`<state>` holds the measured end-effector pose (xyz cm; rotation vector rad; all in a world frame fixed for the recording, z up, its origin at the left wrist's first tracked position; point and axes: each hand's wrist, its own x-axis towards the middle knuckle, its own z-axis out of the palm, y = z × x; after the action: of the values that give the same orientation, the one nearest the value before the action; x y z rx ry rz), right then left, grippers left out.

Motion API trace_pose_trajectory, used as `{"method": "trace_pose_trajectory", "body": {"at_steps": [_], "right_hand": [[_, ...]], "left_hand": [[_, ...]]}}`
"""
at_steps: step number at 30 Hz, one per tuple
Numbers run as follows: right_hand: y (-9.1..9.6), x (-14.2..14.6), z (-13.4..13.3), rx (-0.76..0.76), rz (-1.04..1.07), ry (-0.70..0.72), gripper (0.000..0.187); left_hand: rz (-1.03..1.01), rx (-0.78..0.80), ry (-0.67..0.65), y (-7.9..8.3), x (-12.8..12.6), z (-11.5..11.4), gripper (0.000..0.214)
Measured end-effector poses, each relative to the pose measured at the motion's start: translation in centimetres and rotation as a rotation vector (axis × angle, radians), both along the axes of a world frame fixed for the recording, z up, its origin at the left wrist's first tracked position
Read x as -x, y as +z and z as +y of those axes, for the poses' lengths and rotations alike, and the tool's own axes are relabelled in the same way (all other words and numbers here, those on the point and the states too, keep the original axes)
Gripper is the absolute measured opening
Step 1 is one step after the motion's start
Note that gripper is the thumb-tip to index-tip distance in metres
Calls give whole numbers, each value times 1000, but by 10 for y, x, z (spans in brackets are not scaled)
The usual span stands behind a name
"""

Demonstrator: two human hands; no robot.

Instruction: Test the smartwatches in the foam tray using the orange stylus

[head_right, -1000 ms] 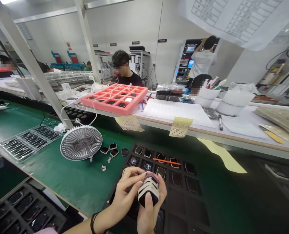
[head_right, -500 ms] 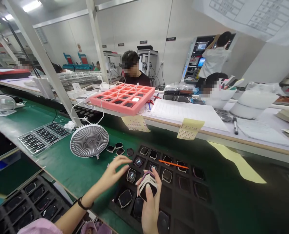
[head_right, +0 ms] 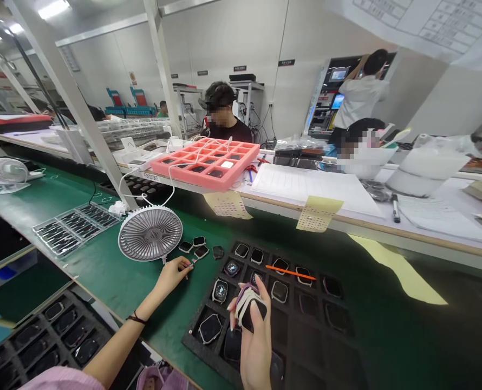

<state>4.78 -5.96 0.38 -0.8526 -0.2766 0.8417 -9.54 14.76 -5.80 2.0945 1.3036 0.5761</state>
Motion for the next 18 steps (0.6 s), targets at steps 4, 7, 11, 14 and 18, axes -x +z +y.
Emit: {"method": "trace_pose_trajectory", "body": {"at_steps": [4, 7, 11, 14, 18], "right_hand": [[4, -6, 0, -10, 153, 127, 47], [9, -9, 3, -23, 275, 309, 46], [11, -8, 4, -42, 401, 559, 39], [10, -5, 2, -53, 455, 680, 35], [9, -4, 1, -78, 483, 740, 34]], "left_hand": [[-99, 35, -70, 27, -3, -18, 17], [-404, -62, -365, 66, -9, -48, 14], [-517, -247, -856, 111, -20, -81, 5], [-512, -313, -1015, 123, -26, -86, 6], [-445, -365, -1058, 125, -27, -82, 8]]}}
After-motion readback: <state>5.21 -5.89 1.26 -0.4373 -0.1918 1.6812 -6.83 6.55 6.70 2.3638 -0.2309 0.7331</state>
